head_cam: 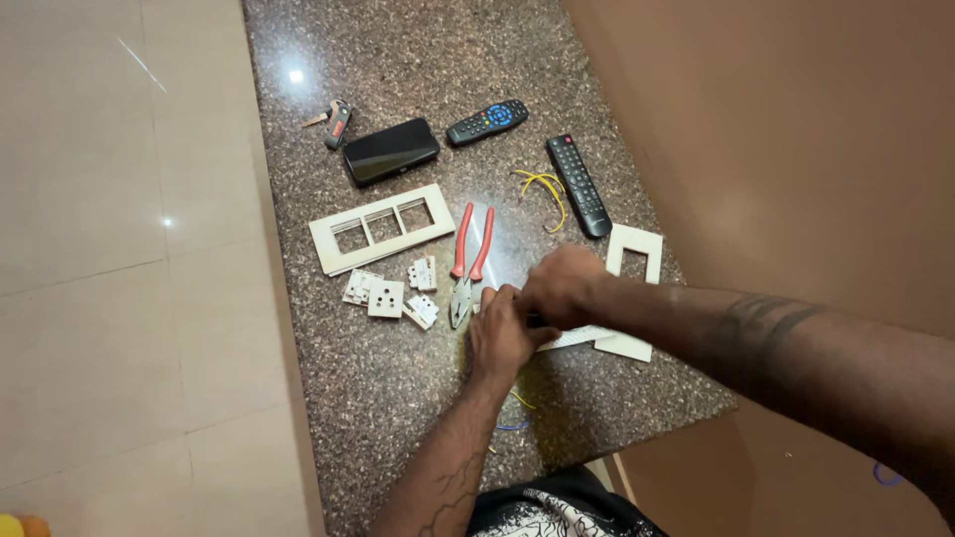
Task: The person assembles an electrical switchboard by inserting switches and sockets into a plastic frame and tightening them using a screwdriver.
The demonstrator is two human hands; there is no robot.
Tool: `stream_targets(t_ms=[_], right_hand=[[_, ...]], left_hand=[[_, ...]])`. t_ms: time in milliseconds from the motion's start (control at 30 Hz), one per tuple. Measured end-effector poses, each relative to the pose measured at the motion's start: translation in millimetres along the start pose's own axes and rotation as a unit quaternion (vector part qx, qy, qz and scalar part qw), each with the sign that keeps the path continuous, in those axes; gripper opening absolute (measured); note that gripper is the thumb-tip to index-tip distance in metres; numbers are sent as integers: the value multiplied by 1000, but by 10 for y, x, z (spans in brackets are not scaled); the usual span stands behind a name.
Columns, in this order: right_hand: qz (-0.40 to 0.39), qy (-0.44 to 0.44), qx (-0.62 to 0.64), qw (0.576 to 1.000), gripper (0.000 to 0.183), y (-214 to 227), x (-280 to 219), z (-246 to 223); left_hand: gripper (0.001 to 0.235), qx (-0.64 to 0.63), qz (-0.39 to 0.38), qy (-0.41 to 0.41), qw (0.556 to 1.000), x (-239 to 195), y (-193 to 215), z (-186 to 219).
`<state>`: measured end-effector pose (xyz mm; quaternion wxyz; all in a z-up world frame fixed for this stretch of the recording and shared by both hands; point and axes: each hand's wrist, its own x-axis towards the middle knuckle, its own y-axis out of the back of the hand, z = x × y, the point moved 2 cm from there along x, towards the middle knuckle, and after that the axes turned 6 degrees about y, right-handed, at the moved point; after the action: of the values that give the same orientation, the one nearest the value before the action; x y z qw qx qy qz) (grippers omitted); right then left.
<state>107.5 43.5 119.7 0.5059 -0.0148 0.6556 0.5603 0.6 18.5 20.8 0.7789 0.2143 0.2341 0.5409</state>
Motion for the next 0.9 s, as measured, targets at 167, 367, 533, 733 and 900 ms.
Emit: stream_targets(t_ms=[167, 367, 533, 733, 900], right_hand=[[-1, -149, 139, 979, 25, 38, -180, 64], [0, -55, 61, 997, 16, 97, 70, -25], [73, -192, 147, 967, 24, -85, -90, 50], [280, -270, 433, 813, 48, -955, -283, 16], [368, -225, 508, 745, 67, -1329, -197, -211]], left_hand=[[51, 48, -26, -21, 998, -22, 40, 67], [67, 54, -72, 114, 989, -10, 240, 242], [48, 56, -77, 26, 995, -55, 279, 277], [46, -35, -103, -81, 991, 189, 93, -219], [26, -117, -102, -74, 985, 263, 51, -517]])
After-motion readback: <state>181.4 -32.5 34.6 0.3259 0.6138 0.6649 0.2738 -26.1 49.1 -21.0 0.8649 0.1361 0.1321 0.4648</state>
